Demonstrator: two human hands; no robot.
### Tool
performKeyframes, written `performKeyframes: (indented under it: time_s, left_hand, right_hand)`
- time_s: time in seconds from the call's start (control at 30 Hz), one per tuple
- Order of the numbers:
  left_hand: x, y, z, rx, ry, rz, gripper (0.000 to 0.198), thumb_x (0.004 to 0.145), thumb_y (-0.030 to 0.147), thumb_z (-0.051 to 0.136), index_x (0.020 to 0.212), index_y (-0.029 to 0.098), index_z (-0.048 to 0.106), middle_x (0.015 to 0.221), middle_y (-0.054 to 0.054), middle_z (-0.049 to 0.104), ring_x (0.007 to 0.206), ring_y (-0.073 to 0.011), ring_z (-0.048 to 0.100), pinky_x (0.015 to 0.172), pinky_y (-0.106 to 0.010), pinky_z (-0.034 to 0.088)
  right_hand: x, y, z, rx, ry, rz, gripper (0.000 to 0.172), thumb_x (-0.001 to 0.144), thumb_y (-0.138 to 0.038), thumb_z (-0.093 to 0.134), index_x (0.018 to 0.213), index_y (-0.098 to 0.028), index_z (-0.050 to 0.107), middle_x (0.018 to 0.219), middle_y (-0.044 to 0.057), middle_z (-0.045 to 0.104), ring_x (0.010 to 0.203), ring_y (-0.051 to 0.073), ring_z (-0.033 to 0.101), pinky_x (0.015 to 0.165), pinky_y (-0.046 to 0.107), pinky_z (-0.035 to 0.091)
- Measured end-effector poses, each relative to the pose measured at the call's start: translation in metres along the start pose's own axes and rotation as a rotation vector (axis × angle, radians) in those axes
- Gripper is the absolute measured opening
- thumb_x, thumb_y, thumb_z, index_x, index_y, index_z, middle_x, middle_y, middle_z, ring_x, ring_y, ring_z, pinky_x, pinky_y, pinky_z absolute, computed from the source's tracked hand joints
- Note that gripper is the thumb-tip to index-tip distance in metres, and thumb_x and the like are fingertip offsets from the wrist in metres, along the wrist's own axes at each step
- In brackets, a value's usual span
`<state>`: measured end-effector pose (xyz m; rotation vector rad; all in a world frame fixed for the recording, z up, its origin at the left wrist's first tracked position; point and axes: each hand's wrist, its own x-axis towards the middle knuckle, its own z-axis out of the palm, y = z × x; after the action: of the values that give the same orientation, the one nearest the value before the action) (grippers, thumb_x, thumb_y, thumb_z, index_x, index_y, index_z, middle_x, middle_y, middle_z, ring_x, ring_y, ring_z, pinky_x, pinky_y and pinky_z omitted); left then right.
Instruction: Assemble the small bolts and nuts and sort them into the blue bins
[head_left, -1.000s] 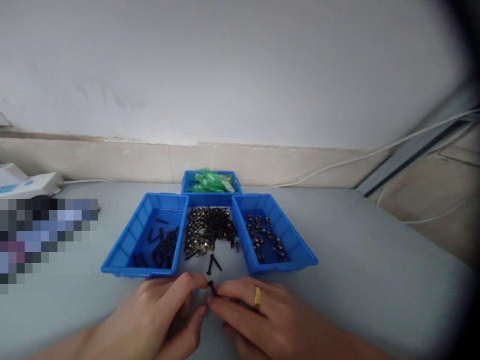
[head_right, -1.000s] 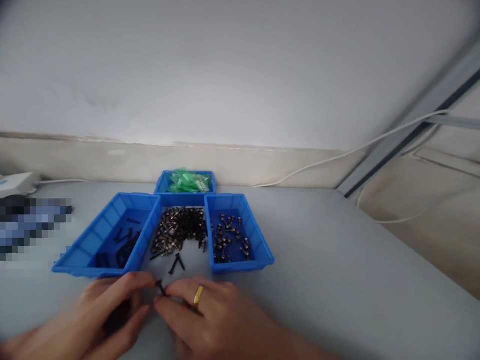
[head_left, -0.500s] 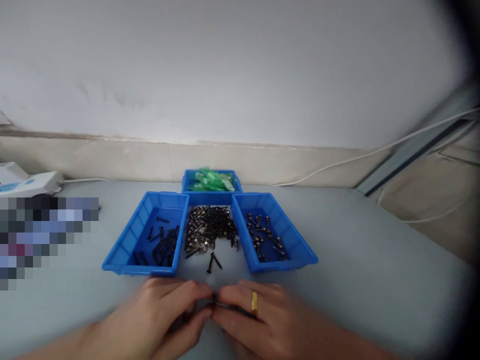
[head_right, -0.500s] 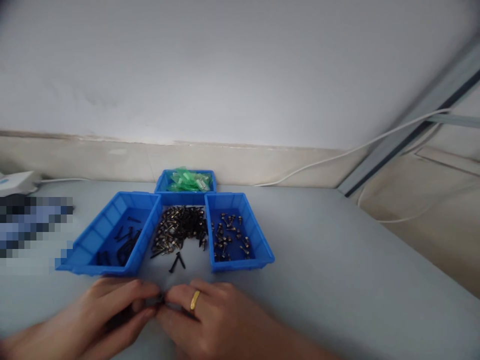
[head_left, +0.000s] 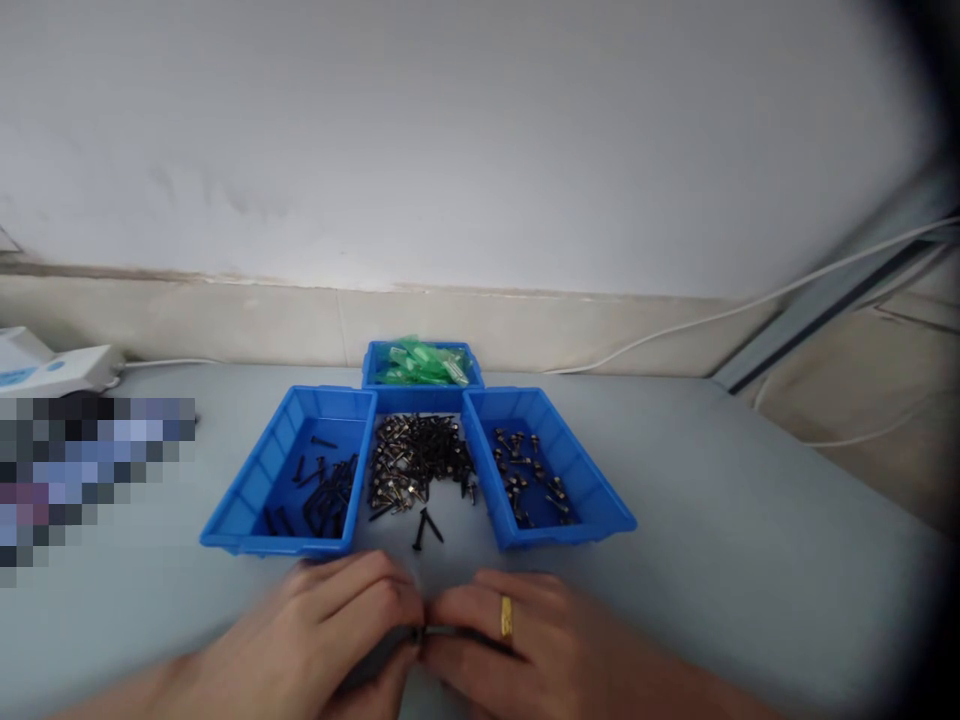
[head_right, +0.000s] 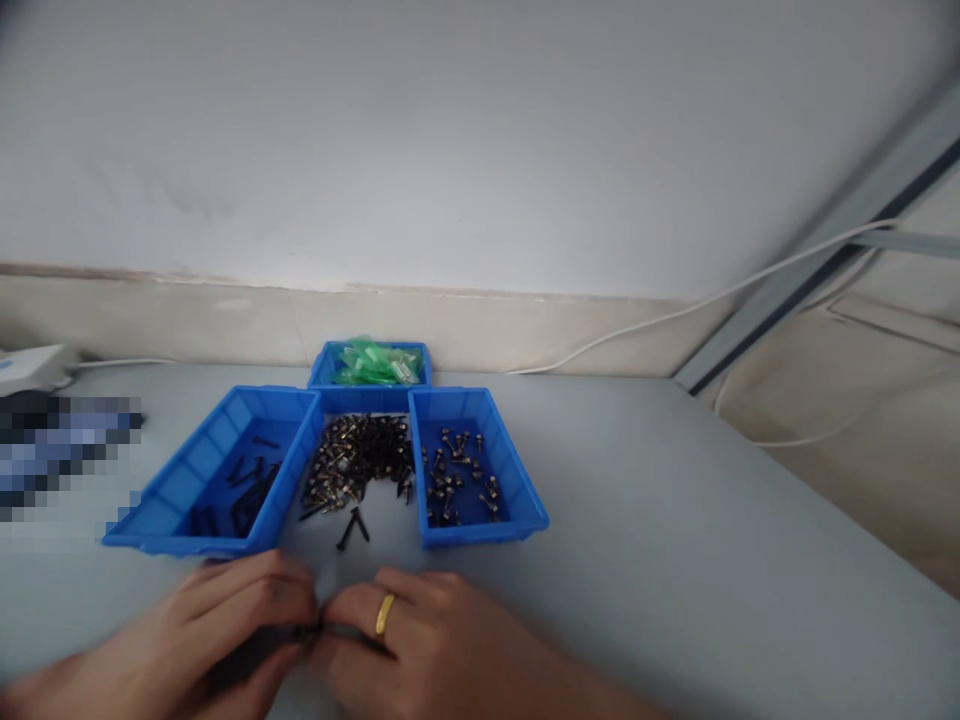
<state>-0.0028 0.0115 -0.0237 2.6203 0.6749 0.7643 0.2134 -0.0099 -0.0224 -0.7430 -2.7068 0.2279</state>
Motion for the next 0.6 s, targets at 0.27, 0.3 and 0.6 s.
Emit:
performKeyframes:
  time_s: [0.27, 0.3, 0.6]
  left_hand:
    - [-0.0033, 0.0022, 0.001, 0.06, -0.047, 0.015, 0.022, 0.088, 0.009, 0.034, 0.083, 0.018, 0.054, 0.066, 0.001, 0.061, 0.057, -0.0129, 0.058, 0.051, -0.02, 0.047]
    - [-0.0034, 0.002, 0.0017, 0.08, -0.043, 0.024, 0.024, 0.09, 0.01, 0.034, 0.081, 0.018, 0.055, 0.064, 0.001, 0.06, 0.056, -0.0133, 0.057, 0.049, -0.021, 0.045]
    - [0.0005, 0.0023, 0.0027, 0.145, -0.015, 0.08, 0.04, 0.101, 0.02, 0.028, 0.073, 0.017, 0.057, 0.062, 0.0, 0.058, 0.054, -0.0125, 0.056, 0.05, -0.022, 0.043]
  right_hand:
    - [-0.0023, -0.0001, 0.0061, 0.029, 0.109, 0.09, 0.019, 0.094, -0.019, 0.045, 0.088, -0.016, 0.063, 0.081, 0.003, 0.068, 0.074, 0.014, 0.062, 0.07, 0.024, 0.048]
    - [-0.0028, 0.0, 0.0064, 0.028, 0.095, 0.099, 0.02, 0.095, -0.022, 0.045, 0.088, -0.016, 0.062, 0.078, 0.003, 0.068, 0.073, 0.014, 0.062, 0.07, 0.025, 0.048]
    - [-0.0011, 0.0002, 0.0079, -0.044, 0.074, 0.068, 0.02, 0.093, -0.019, 0.047, 0.078, -0.017, 0.06, 0.068, 0.0, 0.064, 0.064, 0.013, 0.06, 0.062, 0.026, 0.044]
